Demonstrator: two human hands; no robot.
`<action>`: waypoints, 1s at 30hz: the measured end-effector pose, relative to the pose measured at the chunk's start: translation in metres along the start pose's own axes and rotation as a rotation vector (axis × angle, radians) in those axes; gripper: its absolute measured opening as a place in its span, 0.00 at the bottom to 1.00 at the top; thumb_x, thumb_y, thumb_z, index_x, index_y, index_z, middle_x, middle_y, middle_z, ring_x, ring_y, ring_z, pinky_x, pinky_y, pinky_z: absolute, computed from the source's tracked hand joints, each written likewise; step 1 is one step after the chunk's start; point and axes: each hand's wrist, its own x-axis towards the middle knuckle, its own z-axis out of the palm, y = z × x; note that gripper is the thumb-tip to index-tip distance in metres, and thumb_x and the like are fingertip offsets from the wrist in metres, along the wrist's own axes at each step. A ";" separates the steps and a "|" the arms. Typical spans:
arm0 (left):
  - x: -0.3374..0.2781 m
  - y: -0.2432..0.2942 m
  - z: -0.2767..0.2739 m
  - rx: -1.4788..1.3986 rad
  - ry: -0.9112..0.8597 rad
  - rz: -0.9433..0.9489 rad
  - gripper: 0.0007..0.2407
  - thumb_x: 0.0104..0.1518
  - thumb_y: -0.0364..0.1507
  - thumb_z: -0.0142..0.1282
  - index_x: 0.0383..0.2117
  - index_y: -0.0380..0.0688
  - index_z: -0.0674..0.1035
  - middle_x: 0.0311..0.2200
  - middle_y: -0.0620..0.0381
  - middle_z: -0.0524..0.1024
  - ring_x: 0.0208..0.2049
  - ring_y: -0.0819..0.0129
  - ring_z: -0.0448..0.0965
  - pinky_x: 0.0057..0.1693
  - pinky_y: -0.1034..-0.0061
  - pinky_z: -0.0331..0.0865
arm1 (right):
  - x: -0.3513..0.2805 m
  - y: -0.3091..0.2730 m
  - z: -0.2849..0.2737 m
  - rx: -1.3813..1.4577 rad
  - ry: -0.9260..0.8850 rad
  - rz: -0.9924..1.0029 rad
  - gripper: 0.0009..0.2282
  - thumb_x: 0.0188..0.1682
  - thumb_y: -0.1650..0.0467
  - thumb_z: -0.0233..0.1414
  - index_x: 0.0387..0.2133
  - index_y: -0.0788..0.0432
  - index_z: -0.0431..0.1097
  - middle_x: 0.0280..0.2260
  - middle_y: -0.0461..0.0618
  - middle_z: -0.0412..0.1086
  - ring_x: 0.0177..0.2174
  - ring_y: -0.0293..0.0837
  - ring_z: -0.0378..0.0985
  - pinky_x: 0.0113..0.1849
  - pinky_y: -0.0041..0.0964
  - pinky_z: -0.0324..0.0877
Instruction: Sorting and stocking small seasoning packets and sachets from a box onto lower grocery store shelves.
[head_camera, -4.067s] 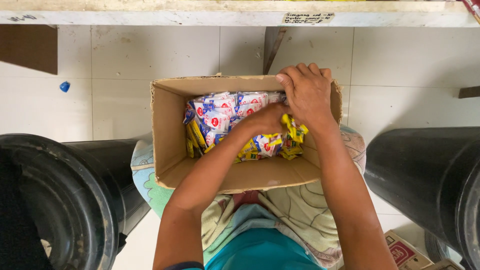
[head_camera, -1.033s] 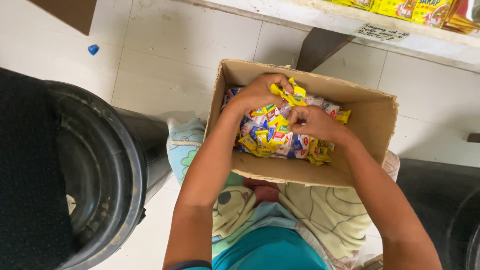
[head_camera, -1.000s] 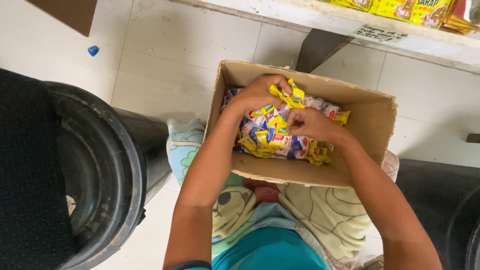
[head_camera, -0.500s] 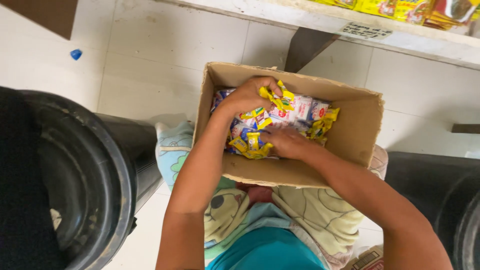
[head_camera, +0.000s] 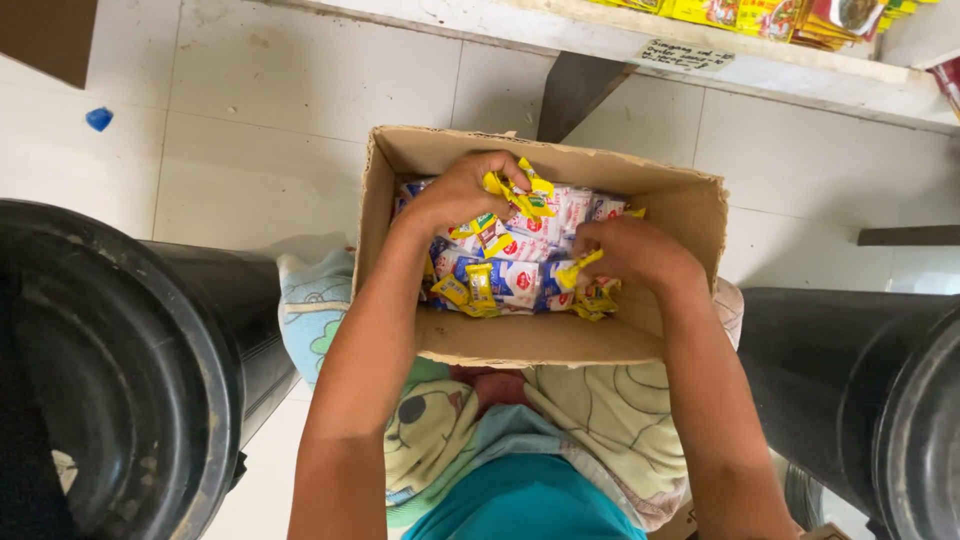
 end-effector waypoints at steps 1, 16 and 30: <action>0.000 -0.001 0.002 -0.010 -0.018 0.003 0.14 0.40 0.19 0.65 0.35 0.43 0.81 0.42 0.59 0.81 0.46 0.71 0.79 0.53 0.77 0.72 | 0.004 0.015 0.006 0.016 0.093 -0.026 0.13 0.34 0.66 0.66 0.33 0.51 0.76 0.35 0.50 0.78 0.37 0.54 0.79 0.37 0.49 0.71; 0.007 -0.014 0.147 -0.077 -0.178 -0.047 0.20 0.44 0.27 0.67 0.45 0.44 0.78 0.47 0.50 0.79 0.51 0.61 0.78 0.59 0.70 0.69 | -0.008 0.020 -0.025 0.044 1.153 -0.052 0.04 0.57 0.70 0.58 0.36 0.57 0.75 0.34 0.51 0.72 0.38 0.54 0.70 0.42 0.51 0.62; 0.013 -0.012 0.110 0.447 -0.009 -0.013 0.09 0.56 0.28 0.57 0.42 0.49 0.82 0.39 0.47 0.79 0.42 0.51 0.82 0.50 0.61 0.74 | 0.000 0.035 -0.021 -0.078 1.025 0.016 0.10 0.63 0.65 0.50 0.36 0.56 0.76 0.35 0.49 0.75 0.37 0.54 0.72 0.42 0.51 0.60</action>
